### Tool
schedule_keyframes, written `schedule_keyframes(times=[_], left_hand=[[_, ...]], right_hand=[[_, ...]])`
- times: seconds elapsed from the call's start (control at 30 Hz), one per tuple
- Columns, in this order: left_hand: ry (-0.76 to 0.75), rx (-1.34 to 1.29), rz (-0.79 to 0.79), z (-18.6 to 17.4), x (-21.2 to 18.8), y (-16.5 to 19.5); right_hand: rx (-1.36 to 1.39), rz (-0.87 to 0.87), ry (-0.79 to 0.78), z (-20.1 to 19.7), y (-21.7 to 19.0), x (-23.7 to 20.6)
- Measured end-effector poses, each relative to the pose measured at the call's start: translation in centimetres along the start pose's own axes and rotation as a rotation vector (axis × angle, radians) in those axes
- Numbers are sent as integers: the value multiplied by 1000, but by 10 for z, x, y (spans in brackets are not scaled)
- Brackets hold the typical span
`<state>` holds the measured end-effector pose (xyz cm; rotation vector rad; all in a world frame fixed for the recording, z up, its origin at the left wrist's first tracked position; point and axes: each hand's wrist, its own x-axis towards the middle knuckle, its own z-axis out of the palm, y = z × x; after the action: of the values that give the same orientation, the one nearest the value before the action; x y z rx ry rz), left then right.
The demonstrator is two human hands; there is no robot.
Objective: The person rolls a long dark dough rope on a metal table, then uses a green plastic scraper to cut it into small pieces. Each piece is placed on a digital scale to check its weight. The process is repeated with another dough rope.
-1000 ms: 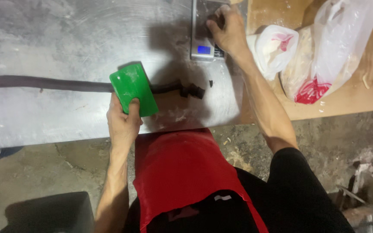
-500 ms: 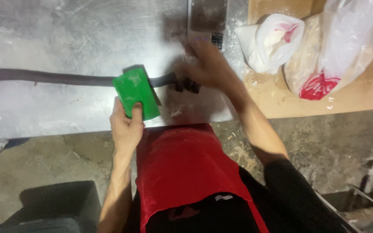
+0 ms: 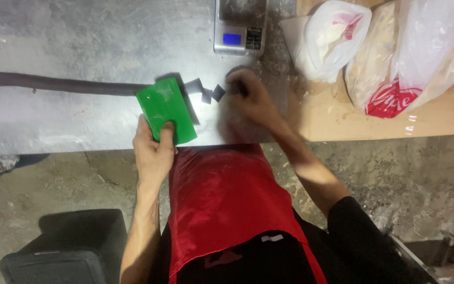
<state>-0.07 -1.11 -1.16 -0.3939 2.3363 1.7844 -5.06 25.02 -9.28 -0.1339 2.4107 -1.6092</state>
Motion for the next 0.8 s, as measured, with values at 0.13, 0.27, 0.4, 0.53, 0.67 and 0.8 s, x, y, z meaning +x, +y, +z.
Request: schedule_keyframes(times=[0.13, 0.27, 0.4, 0.53, 0.67, 0.8], left_hand=[[-11, -4, -7, 3, -4, 3], [37, -40, 28, -5, 0, 1], [8, -6, 38, -11, 9, -1], [-59, 27, 57, -18, 18, 2], [-64, -49, -8, -36, 26, 3], [-82, 1, -15, -49, 36, -3]], right_hand=[[-429, -320, 31, 20, -14, 8], [-179, -84, -111, -13, -19, 37], [-626, -380, 305, -59, -9, 97], [-478, -608, 347, -73, -7, 128], [-25, -201, 342, -77, -19, 125], [415, 107, 358, -84, -32, 121]])
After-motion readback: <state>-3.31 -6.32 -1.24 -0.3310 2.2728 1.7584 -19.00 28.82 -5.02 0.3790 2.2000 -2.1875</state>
